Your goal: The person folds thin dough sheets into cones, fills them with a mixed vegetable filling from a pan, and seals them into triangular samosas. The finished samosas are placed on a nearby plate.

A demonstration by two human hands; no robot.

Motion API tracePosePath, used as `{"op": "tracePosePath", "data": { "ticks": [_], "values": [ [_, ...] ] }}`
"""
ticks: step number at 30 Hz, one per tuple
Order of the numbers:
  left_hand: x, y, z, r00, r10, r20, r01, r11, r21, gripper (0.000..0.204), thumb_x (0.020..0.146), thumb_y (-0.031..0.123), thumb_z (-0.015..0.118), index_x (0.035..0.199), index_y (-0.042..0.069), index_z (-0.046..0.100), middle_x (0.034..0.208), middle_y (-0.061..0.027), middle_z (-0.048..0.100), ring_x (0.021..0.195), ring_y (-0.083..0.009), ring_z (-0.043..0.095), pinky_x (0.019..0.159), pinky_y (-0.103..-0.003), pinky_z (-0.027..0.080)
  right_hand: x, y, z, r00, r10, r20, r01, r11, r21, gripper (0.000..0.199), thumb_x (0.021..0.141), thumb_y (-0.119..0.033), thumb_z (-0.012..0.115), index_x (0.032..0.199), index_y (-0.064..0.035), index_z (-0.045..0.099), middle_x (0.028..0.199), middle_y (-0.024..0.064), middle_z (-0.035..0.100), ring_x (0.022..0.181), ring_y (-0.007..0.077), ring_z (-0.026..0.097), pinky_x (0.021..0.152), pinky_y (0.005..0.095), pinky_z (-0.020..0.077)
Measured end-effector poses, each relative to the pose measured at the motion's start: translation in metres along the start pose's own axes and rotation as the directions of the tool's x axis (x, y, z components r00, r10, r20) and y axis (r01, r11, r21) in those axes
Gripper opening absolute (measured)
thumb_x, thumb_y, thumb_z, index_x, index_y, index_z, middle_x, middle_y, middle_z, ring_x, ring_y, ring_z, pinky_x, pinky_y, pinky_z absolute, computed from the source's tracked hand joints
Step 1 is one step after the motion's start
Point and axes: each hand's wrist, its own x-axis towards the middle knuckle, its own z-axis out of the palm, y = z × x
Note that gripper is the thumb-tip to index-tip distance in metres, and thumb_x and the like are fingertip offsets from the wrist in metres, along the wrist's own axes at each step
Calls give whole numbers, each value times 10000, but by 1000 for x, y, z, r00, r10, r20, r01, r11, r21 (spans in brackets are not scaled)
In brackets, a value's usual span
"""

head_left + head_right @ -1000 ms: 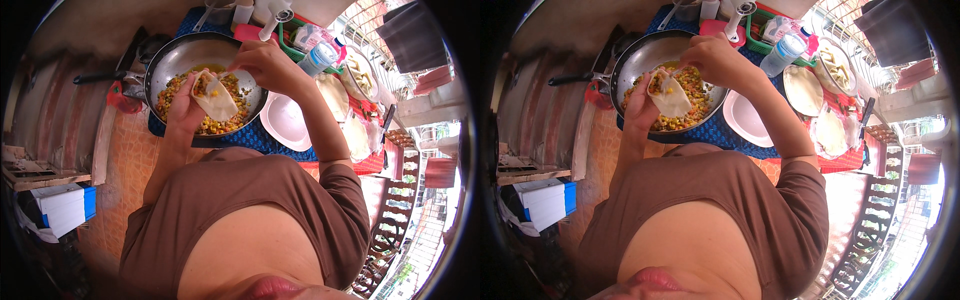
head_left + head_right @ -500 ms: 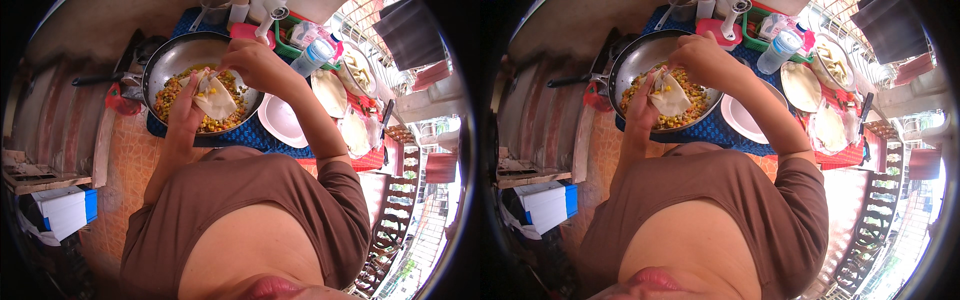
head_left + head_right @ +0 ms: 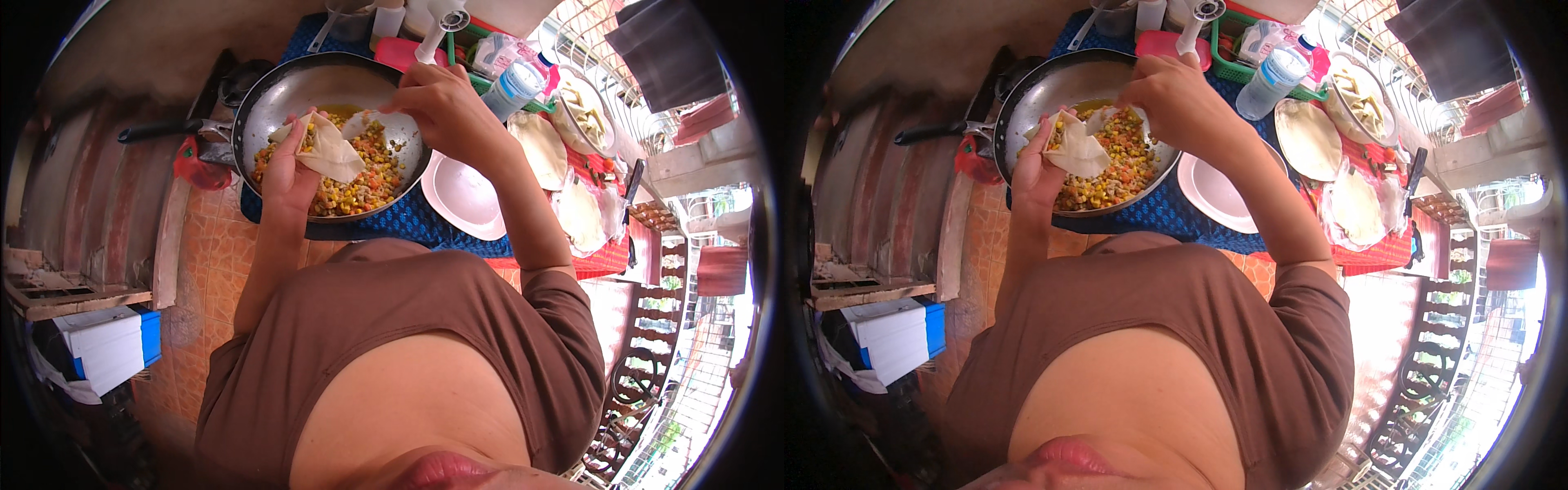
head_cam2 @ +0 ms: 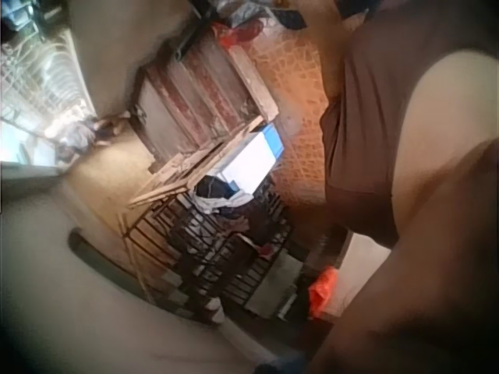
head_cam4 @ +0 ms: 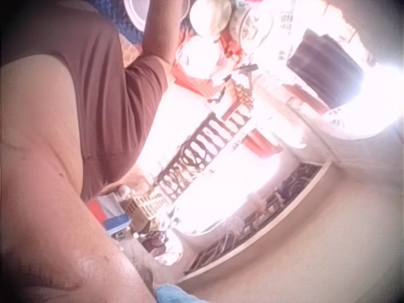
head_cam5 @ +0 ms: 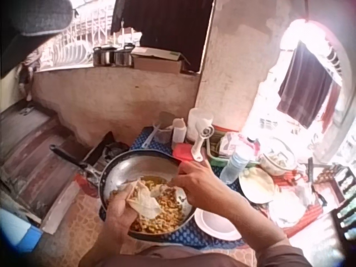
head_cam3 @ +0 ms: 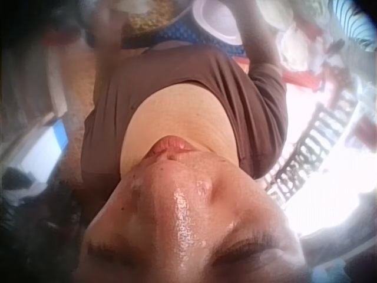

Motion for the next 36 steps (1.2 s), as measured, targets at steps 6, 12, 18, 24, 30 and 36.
{"op": "tracePosePath", "data": {
  "ticks": [6, 12, 18, 24, 30, 36],
  "values": [
    [2, -10, 5, 999, -33, 25, 35, 998, -51, 243, 956, 86, 507, 1186, 88, 427, 1263, -170, 535, 1195, -306, 510, 1061, -441, 396, 10, -7, 25, 993, -108, -45, 108, 994, -3, 350, 672, 24, 630, 945, -173, 725, 880, 54, 556, 918, 228, 556, 767, 370, 355],
    [-4, -8, 5, 999, -34, 12, 35, 998, -46, 269, 957, 102, 511, 1207, 86, 410, 1268, -167, 532, 1198, -284, 510, 1049, -440, 406, 4, -9, 14, 998, -66, 19, 67, 997, -48, 296, 728, 52, 588, 921, -126, 724, 865, 55, 562, 887, 227, 559, 839, 362, 355],
    [7, 15, -11, 999, 39, 14, -38, 998, -48, 213, 951, 103, 523, 1148, 66, 450, 1242, -162, 550, 1189, -281, 518, 1042, -442, 413, -5, 0, 4, 998, -5, 60, 15, 984, -177, 290, 690, 52, 589, 883, -116, 726, 839, 52, 569, 875, 231, 565, 825, 357, 371],
    [-5, 6, 14, 998, 19, 62, -14, 996, -87, 250, 935, 81, 547, 1167, 39, 462, 1241, -176, 546, 1224, -312, 495, 1061, -437, 403, -33, -10, 69, 900, 42, 434, 107, 944, -313, 107, 737, -106, 628, 825, -112, 689, 911, 93, 603, 889, 231, 602, 763, 367, 405],
    [-20, -6, 48, 970, -130, 207, 142, 989, -40, 288, 939, 112, 554, 1200, 13, 482, 1256, -190, 536, 1249, -318, 472, 1060, -438, 404, -54, -10, 58, 953, 47, 300, -3, 989, -147, 236, 719, -12, 574, 914, -97, 677, 1007, 97, 627, 956, 254, 602, 832, 400, 411],
    [-44, -57, 101, 863, -352, 362, 340, 935, 99, 356, 965, 183, 511, 1275, 15, 468, 1324, -188, 497, 1268, -277, 458, 1063, -401, 392, -103, 49, -12, 868, 495, 41, -404, 656, 637, 203, 944, -151, 505, 1112, -58, 572, 940, 57, 639, 861, 150, 623, 777, 290, 500]
  ]
}}
